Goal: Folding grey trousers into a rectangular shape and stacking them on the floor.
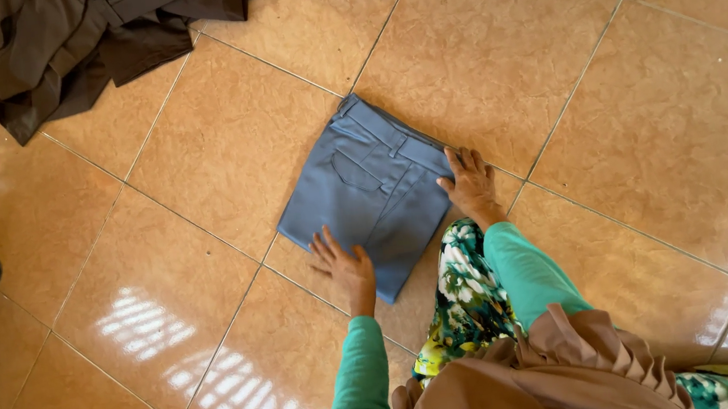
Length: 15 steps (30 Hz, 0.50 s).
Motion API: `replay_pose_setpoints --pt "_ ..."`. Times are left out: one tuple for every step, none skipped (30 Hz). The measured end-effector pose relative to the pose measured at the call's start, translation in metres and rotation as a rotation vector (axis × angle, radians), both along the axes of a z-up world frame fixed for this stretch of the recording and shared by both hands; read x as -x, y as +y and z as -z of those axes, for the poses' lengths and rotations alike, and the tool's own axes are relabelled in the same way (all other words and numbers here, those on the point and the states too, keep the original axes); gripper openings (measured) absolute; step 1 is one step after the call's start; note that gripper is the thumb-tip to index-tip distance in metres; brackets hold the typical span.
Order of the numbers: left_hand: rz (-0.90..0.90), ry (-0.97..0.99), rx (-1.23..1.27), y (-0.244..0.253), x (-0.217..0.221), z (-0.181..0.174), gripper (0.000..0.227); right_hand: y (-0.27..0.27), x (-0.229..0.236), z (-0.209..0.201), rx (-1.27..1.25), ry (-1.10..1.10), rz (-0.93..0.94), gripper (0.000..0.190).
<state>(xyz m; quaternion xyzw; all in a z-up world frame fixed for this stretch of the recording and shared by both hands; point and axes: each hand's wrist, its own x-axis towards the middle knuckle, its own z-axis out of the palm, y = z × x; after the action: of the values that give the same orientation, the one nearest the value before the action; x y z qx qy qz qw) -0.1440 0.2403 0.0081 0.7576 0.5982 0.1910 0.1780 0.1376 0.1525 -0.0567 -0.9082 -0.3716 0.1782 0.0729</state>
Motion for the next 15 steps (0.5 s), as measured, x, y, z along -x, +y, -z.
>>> replay_pose_setpoints --pt "0.004 0.000 0.000 0.004 -0.017 -0.001 0.086 0.000 0.003 -0.006 0.000 0.000 0.004 0.076" --pt "0.126 0.089 -0.140 0.009 -0.034 -0.002 0.075 0.000 0.006 -0.012 -0.036 -0.030 -0.015 0.074" --pt "0.250 0.177 -0.282 0.014 -0.053 -0.003 0.066 0.000 0.008 -0.018 -0.072 -0.060 -0.032 0.072" --pt "0.256 0.175 -0.283 0.016 -0.066 -0.001 0.066 0.001 0.012 -0.018 -0.073 -0.061 -0.026 0.072" --pt "0.335 0.217 -0.366 0.018 -0.079 0.001 0.065 0.002 0.015 -0.017 -0.104 -0.114 -0.056 0.071" --pt "0.414 0.259 -0.450 0.020 -0.093 0.003 0.066 0.002 0.019 -0.017 -0.135 -0.168 -0.087 0.070" --pt "0.420 0.258 -0.451 0.019 -0.099 0.009 0.066 0.003 0.022 -0.018 -0.135 -0.168 -0.081 0.070" --pt "0.448 0.273 -0.476 0.019 -0.106 0.015 0.067 0.003 0.025 -0.020 -0.135 -0.181 -0.108 0.069" --pt "0.478 0.288 -0.502 0.018 -0.114 0.021 0.068 0.003 0.028 -0.021 -0.135 -0.193 -0.134 0.068" --pt "0.485 0.287 -0.505 0.016 -0.116 0.027 0.068 0.003 0.029 -0.021 -0.136 -0.194 -0.127 0.068" --pt "0.477 0.293 -0.491 0.015 -0.117 0.032 0.069 0.004 0.031 -0.020 -0.125 -0.175 -0.126 0.068" --pt "0.469 0.299 -0.478 0.014 -0.119 0.037 0.069 0.005 0.032 -0.020 -0.113 -0.157 -0.126 0.067" --pt "0.477 0.299 -0.480 0.013 -0.121 0.034 0.069 0.004 0.031 -0.016 -0.114 -0.156 -0.118 0.067" --pt "0.479 0.302 -0.472 0.011 -0.122 0.031 0.068 0.004 0.031 -0.011 -0.145 -0.160 -0.118 0.067" --pt "0.480 0.304 -0.463 0.009 -0.123 0.028 0.067 0.003 0.030 -0.007 -0.174 -0.165 -0.119 0.068"
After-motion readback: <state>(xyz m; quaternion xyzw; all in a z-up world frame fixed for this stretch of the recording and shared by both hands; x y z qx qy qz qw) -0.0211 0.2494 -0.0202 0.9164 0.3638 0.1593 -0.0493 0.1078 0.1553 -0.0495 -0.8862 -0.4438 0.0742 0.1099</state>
